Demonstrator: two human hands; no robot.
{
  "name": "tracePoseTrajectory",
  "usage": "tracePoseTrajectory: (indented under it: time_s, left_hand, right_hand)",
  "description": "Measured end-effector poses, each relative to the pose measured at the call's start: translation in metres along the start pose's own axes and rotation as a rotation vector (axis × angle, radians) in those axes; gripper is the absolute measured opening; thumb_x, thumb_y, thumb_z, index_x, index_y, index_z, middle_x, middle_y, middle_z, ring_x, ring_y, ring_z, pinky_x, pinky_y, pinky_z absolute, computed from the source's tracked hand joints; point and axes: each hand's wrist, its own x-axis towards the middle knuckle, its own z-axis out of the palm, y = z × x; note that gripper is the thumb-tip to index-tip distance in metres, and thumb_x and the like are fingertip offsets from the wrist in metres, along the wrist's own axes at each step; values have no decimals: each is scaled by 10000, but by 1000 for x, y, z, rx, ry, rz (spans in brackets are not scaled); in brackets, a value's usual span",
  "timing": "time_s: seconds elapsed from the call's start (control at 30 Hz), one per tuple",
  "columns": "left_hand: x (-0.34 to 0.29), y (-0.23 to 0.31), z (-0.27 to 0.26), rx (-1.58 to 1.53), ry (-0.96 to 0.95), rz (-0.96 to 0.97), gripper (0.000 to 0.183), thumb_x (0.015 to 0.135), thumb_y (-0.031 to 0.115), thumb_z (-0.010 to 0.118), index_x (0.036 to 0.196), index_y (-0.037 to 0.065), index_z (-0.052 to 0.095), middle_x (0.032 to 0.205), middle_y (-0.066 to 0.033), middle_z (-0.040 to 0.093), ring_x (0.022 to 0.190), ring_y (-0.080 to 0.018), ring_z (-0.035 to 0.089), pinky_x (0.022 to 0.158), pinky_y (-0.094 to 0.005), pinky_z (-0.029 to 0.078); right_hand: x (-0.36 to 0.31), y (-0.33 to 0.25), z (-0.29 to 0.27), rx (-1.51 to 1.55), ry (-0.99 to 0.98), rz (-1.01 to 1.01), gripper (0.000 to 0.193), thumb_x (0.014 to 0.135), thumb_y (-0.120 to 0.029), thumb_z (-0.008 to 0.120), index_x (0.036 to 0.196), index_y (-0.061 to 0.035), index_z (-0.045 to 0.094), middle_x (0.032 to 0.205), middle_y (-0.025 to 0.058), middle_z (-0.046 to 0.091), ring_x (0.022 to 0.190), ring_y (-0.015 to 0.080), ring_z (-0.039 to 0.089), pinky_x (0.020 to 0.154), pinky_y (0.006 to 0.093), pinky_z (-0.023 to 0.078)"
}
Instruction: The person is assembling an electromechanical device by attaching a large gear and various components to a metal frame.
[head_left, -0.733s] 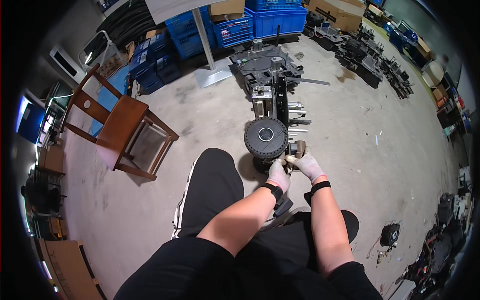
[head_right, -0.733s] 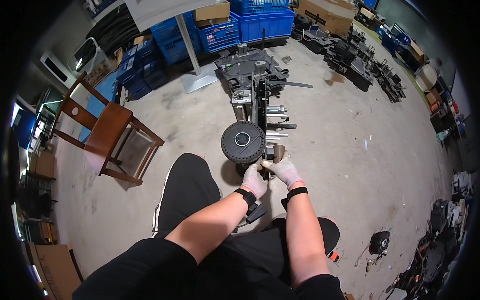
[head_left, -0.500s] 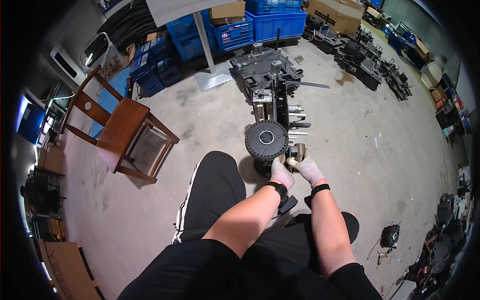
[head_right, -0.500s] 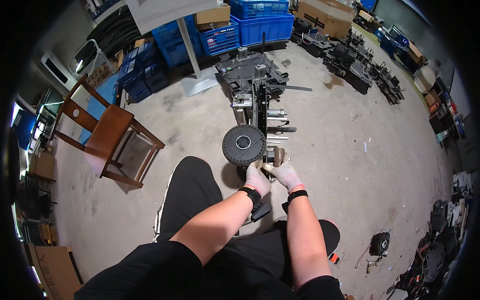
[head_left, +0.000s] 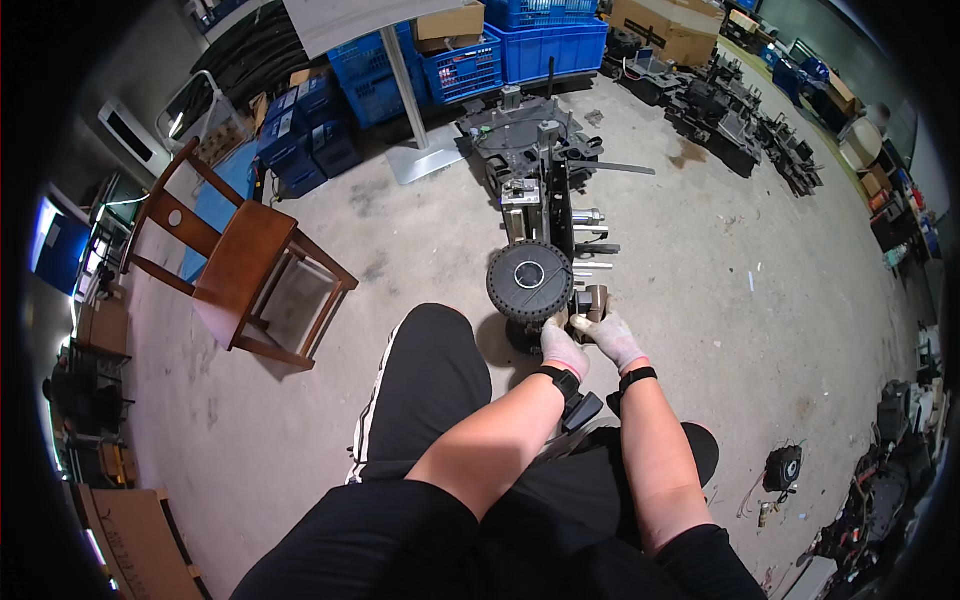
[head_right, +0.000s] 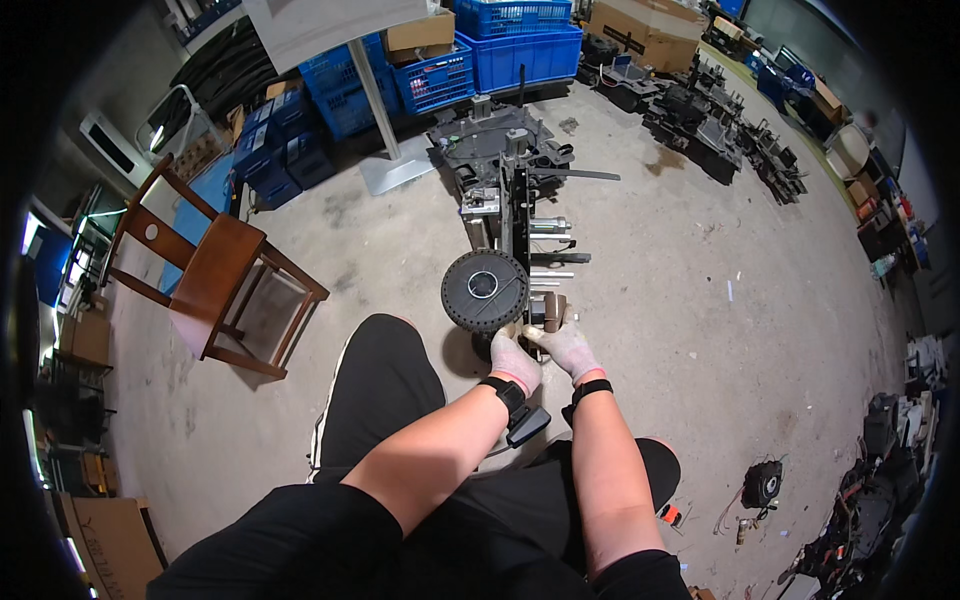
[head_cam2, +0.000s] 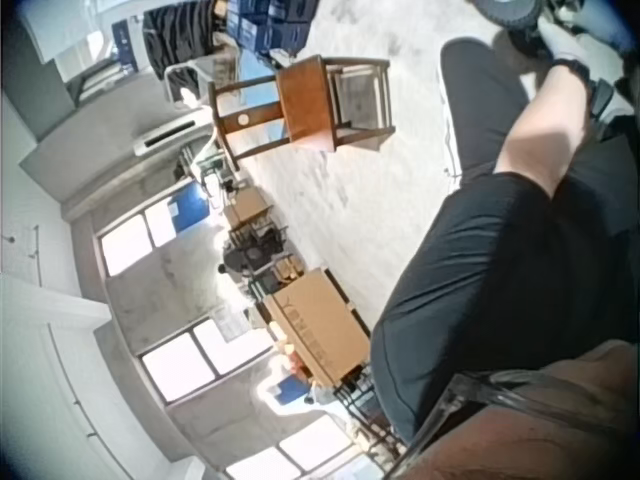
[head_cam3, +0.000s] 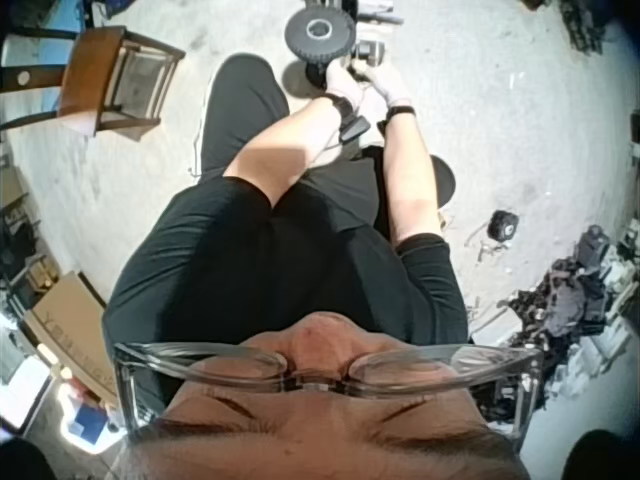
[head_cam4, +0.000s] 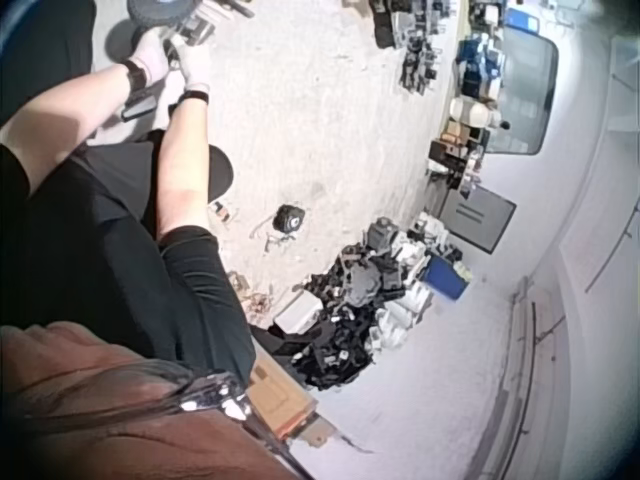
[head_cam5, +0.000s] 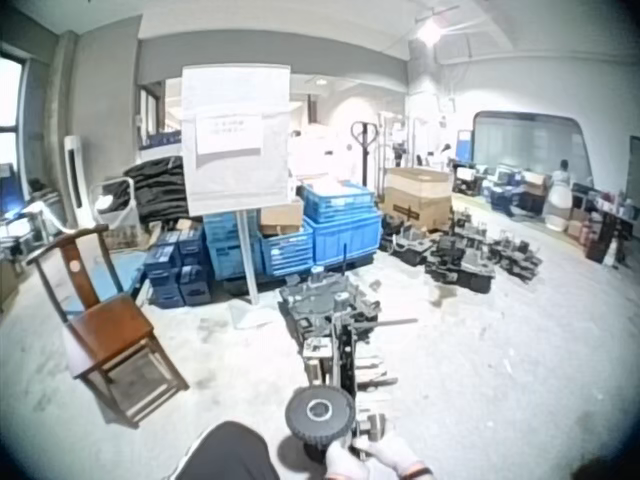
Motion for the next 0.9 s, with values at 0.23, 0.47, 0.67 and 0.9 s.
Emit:
tracePoseTrajectory:
  time_s: [0.23, 0.47, 0.67, 0.9]
  left_hand:
    - [-2, 0, 6, -19, 49, -71, 353, 948, 365, 406, 1173, 158, 581, 1206, -63, 599, 1122, -249, 541, 989, -465, 391]
    - [-10, -2, 18, -175, -9, -155, 363, 934, 388, 422, 1159, 152, 582, 1219, -77, 594, 1140, -241, 530, 1017, -459, 368]
    - [-14, -1, 15, -47, 44, -62, 373, 944, 367, 384, 1167, 143, 581, 1227, -56, 594, 1140, -227, 529, 1025, -415, 359]
    - [-4, -5, -4, -90, -29, -75, 355, 944, 351, 384, 1163, 165, 592, 1182, -45, 616, 1102, -219, 547, 1003, -390, 356]
  right_hand:
    - [1, 3, -2, -32, -17, 48, 1069, 672, -519, 804, 1412, 66, 299, 1259, 286, 553, 1150, 366, 585, 945, 402, 478]
    - [1, 9, 6, -33, 60, 20, 946, 703, -448, 798, 1376, 42, 349, 1145, 237, 609, 1037, 316, 620, 879, 376, 498]
    - [0, 9, 8, 23, 95, -21, 698, 755, -341, 781, 1283, -1, 475, 998, 168, 676, 876, 237, 673, 783, 346, 524]
    - [-5, 3, 6, -65, 152, -18, 688, 753, -380, 777, 1240, 20, 500, 980, 184, 683, 888, 286, 678, 802, 371, 519]
